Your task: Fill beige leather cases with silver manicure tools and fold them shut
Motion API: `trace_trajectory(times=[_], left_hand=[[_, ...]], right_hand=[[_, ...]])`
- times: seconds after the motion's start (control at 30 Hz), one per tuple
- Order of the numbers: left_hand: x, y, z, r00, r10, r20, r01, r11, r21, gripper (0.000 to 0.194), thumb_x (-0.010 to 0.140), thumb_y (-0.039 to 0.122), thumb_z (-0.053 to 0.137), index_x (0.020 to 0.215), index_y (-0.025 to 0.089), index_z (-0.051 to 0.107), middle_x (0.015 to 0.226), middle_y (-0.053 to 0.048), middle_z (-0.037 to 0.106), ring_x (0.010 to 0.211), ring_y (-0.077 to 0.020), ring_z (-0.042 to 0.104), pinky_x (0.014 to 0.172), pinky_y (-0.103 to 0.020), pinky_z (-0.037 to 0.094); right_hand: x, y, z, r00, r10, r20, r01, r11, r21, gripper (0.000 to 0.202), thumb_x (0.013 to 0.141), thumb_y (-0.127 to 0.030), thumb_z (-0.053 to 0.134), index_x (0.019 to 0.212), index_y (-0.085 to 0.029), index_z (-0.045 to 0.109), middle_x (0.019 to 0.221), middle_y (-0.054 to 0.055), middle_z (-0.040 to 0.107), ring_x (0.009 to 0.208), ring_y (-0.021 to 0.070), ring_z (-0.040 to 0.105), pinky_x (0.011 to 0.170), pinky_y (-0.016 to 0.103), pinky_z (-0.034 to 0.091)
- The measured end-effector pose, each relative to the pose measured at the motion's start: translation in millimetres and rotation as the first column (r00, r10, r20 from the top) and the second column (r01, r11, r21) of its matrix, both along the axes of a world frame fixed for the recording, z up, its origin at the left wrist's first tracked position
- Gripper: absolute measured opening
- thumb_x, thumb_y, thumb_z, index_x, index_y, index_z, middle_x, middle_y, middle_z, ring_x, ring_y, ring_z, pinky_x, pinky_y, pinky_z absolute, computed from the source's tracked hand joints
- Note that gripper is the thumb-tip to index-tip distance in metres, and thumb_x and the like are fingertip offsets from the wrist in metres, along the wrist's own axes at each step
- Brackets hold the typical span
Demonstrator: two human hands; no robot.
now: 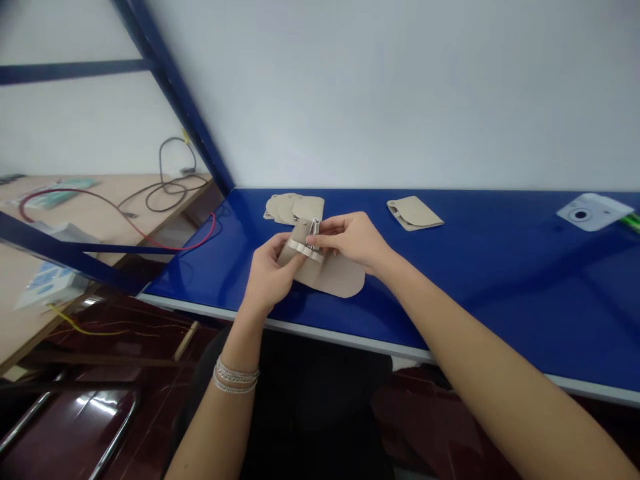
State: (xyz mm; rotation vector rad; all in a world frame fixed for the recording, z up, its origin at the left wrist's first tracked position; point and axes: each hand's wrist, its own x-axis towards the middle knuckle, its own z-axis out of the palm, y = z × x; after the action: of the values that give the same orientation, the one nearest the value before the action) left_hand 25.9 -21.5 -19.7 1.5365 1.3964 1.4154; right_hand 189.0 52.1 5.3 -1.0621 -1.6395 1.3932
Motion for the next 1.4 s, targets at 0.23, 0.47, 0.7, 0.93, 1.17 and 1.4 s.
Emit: trace_trajectory(times=[0.23,0.47,0.7,0.93,1.17,1.4], left_hand=[[3,1,-1.0,0.999,0.049,-0.011,-0.049,0.999,0.010,0.026,0.079,0.026,0.066,0.102,0.015,0.066,0.099,-0.008,0.072,0.090,-0.0202,0.066,0.082,-0.029,0.049],[-11,-2,2.3,1.000,0.027,-0.006,-0.027,0.980,-0.195,0.033,0.074,0.025,0.068,0.106,0.016,0.066,0.093,-0.008,0.073,0.080,-0.0201,0.066,0.069,-0.028,0.050],[-22,-10,11.3,0.992,-0.104,0.067,0.119,0.955,-0.270,0.034,0.073,0.026,0.070,0.104,0.015,0.066,0.094,-0.008,0.072,0.081,-0.0195,0.066,0.070,-0.028,0.051],[-26,-8,8.2,0.993,-0.105,0.051,0.114,0.959,-0.260,0.034,0.072,0.025,0.070,0.104,0.015,0.067,0.094,-0.008,0.072,0.080,-0.0191,0.065,0.070,-0.028,0.051],[-25,-8,5.9,0.996,-0.085,0.005,0.083,0.965,-0.247,0.032,0.073,0.026,0.070,0.103,0.016,0.067,0.094,-0.008,0.072,0.081,-0.0201,0.066,0.070,-0.028,0.052],[-25,-7,4.5,0.997,-0.072,-0.028,0.063,0.970,-0.236,0.033,0.073,0.026,0.068,0.105,0.017,0.066,0.095,-0.008,0.072,0.082,-0.0209,0.066,0.071,-0.029,0.053]], right_hand=[[-2,-1,-1.1,1.000,0.004,-0.016,-0.005,0.996,-0.094,0.042,0.051,-0.040,0.089,0.081,-0.014,0.074,0.065,0.003,0.067,0.053,0.0093,0.053,0.047,0.023,0.041],[17,26,-5.1,0.957,-0.291,-0.011,0.291,0.957,0.001,0.026,0.062,-0.034,0.085,0.076,-0.016,0.072,0.074,0.005,0.070,0.064,0.0138,0.061,0.056,0.026,0.050],[28,36,-5.3,0.957,-0.264,-0.123,0.251,0.961,-0.112,0.028,0.061,-0.027,0.087,0.062,-0.017,0.061,0.083,0.007,0.072,0.083,0.0196,0.069,0.078,0.033,0.058],[30,40,-11.6,0.930,-0.365,0.041,0.365,0.931,-0.003,0.041,0.053,-0.035,0.091,0.056,-0.021,0.053,0.068,0.006,0.068,0.062,0.0195,0.065,0.056,0.034,0.055],[31,40,-16.6,0.810,-0.433,0.395,0.385,0.901,0.197,0.039,0.051,-0.047,0.087,0.065,-0.020,0.064,0.055,0.004,0.064,0.045,0.0166,0.055,0.048,0.033,0.046],[29,46,-22.8,0.726,-0.419,0.546,0.364,0.907,0.211,0.048,0.053,-0.046,0.086,0.085,-0.018,0.063,0.065,0.005,0.069,0.051,0.0184,0.062,0.055,0.033,0.049]])
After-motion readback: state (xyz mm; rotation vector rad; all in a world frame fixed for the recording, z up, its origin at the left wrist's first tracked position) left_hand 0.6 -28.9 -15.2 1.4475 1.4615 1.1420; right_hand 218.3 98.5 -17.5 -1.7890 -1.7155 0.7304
